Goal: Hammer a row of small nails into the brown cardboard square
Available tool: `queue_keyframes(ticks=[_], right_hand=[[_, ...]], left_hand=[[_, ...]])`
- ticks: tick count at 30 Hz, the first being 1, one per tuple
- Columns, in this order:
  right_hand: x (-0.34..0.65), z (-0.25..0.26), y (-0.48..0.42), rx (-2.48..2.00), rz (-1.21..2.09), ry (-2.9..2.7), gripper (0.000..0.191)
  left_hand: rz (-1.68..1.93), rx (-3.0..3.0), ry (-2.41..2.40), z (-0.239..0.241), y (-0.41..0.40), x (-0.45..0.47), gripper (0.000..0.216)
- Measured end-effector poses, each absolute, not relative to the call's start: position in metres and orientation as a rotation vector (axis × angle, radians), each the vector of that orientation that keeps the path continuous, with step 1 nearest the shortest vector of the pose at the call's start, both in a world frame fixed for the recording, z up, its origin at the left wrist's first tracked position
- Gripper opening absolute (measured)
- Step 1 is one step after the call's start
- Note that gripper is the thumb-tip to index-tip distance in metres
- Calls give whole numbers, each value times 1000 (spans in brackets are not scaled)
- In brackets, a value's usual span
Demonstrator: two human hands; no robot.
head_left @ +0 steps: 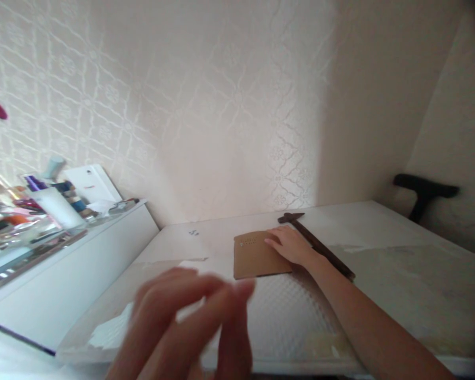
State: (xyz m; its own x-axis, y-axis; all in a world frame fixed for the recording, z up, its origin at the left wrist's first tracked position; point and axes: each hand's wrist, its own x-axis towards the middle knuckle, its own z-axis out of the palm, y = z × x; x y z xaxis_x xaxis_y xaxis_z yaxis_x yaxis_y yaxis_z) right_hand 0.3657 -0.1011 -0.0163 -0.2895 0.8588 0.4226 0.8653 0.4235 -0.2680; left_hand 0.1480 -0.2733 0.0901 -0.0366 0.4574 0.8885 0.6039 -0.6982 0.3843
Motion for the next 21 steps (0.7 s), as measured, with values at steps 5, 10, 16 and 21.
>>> queue_keyframes(ticks=[5,10,16,21], right_hand=[[364,-15,-102,-1469,-2,-2207,35],[366,-17,-102,-1482,13,-2216,34],[369,-23,-100,-1450,10,-2210,33],[372,-26,-97,-1446,46,-2209,34]], left_hand=[[-1843,-2262,-1535,74,-157,173,15],[-1658,-2418,-1955,29,-77,171,17],[-1557,-2533,-1997,6,-65,160,17],[-1362,-2651,-2046,-1,-61,155,16]])
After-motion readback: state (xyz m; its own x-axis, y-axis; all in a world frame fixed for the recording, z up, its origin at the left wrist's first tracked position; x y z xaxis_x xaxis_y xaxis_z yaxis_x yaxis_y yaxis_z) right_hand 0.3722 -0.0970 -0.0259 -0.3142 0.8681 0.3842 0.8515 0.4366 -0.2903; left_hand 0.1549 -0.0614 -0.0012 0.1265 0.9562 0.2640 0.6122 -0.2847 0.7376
